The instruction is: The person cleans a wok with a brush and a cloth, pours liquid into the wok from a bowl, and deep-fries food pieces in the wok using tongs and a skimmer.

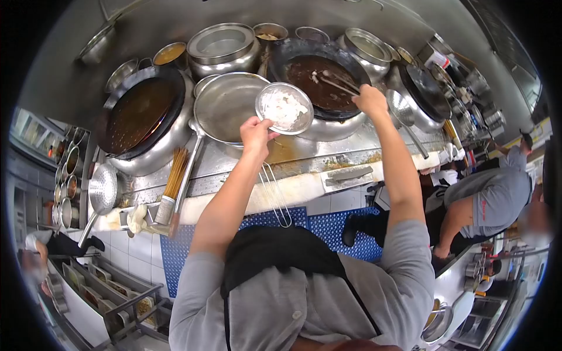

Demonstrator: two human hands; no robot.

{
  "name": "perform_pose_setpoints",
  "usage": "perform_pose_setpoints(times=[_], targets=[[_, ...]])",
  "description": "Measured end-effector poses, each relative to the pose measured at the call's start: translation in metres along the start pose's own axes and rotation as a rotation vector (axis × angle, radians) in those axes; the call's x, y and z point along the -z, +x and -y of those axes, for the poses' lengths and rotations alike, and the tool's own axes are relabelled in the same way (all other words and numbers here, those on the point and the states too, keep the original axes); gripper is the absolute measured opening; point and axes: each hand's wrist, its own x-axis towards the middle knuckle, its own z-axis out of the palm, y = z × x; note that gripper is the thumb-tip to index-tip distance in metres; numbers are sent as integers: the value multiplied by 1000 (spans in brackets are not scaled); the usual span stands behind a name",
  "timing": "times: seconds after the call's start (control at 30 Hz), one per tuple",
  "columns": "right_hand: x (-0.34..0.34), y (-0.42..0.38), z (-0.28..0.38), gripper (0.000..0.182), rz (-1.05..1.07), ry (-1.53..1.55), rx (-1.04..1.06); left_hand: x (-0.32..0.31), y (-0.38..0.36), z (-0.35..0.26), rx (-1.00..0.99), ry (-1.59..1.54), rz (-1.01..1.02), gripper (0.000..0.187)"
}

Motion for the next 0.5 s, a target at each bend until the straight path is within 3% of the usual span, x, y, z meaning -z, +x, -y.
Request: perform_pose_setpoints(times=[0.23, 0.4, 0.5], targets=[[20, -8, -1, 36, -74, 15, 76, 8, -9, 1, 15, -65, 27, 18], [97, -93, 8, 31, -188, 121, 254, 9, -8, -4, -65, -97, 9, 23], [115, -128, 22, 36, -123, 78, 333, 12, -10, -3, -162, -32, 41, 25]])
